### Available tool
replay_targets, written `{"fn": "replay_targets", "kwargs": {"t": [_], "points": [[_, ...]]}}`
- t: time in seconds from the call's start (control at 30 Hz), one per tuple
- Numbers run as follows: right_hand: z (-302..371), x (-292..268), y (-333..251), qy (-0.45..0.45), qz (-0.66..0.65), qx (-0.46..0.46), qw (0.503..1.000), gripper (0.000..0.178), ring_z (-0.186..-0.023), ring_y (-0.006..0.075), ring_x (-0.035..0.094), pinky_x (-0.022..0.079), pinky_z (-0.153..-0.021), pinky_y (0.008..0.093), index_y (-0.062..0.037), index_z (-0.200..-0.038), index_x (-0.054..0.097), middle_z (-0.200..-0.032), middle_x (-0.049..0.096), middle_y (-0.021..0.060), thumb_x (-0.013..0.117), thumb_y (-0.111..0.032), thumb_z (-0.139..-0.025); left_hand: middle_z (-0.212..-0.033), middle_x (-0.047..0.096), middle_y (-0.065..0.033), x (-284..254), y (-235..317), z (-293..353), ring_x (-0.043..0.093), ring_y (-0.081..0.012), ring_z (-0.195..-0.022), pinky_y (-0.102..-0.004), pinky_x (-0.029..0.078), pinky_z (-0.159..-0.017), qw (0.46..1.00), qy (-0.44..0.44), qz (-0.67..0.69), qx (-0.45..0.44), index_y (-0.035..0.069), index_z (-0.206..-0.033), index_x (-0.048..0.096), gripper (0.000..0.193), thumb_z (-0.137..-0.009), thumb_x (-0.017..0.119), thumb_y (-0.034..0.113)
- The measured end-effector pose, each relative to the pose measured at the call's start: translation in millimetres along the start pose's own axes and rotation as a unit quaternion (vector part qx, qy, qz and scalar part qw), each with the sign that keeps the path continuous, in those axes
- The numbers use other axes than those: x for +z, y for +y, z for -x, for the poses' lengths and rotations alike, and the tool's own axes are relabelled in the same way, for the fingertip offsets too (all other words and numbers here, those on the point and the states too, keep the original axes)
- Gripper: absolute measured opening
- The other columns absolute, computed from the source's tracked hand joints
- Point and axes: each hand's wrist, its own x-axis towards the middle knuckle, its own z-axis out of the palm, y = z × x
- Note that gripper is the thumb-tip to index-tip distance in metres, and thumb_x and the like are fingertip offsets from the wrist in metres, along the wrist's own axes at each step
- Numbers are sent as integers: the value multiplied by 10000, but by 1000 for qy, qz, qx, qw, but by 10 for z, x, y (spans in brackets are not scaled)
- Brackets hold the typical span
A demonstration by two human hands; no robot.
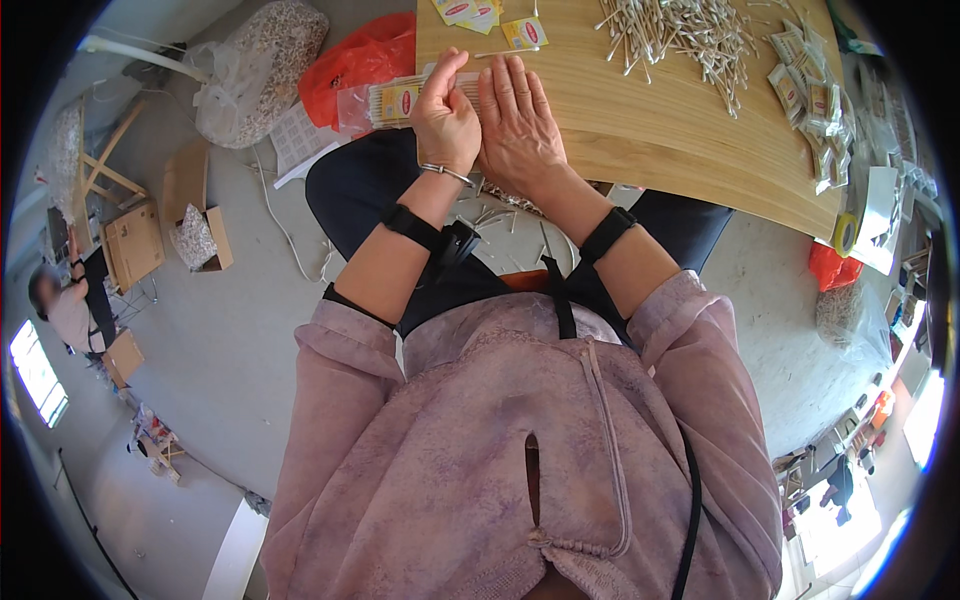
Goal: Packing cotton swabs into plastic sleeves and sealing them with stickers.
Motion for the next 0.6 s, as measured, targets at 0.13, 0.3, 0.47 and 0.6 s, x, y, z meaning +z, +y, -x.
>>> {"fn": "replay_targets", "kwargs": {"t": [0.13, 0.3, 0.47, 0.6], "points": [[5, 34, -38, -23, 55, 5, 998, 643, -1406, 360, 168, 90, -1151, 441, 88, -1371, 319, -1475, 239, 257, 362, -361, -914, -1225, 582, -144, -59, -1, 4, 552, -228, -1146, -312, 435, -994, 999, -6, 34, -26, -8, -1174, 575, 343, -889, 404, -91], [-61, 56, -72, -24, 41, 39, 998, 705, -1413, 364, 130, 70, -1153, 444, 78, -1395, 277, -1488, 206, 253, 351, -452, -935, -1225, 585, -119, -138, 112, -15, 541, -191, -1129, -311, 393, -1023, 991, -38, 102, -82, -11, -1176, 581, 316, -983, 407, 169], [-40, 45, -38, -26, 35, 21, 999, 704, -1414, 359, 127, 65, -1155, 439, 69, -1397, 282, -1491, 204, 247, 351, -456, -933, -1234, 570, -132, -72, 91, -21, 517, -203, -1165, -328, 372, -1052, 987, -7, 143, -76, -20, -1156, 573, 319, -992, 394, 187], [-21, 39, -25, -31, 37, 0, 999, 702, -1413, 358, 134, 76, -1154, 439, 72, -1388, 301, -1490, 207, 245, 349, -462, -934, -1243, 555, -129, -60, 29, -24, 502, -212, -1173, -353, 363, -1057, 992, -3, 116, -43, 6, -1178, 541, 313, -1011, 357, 197]]}}
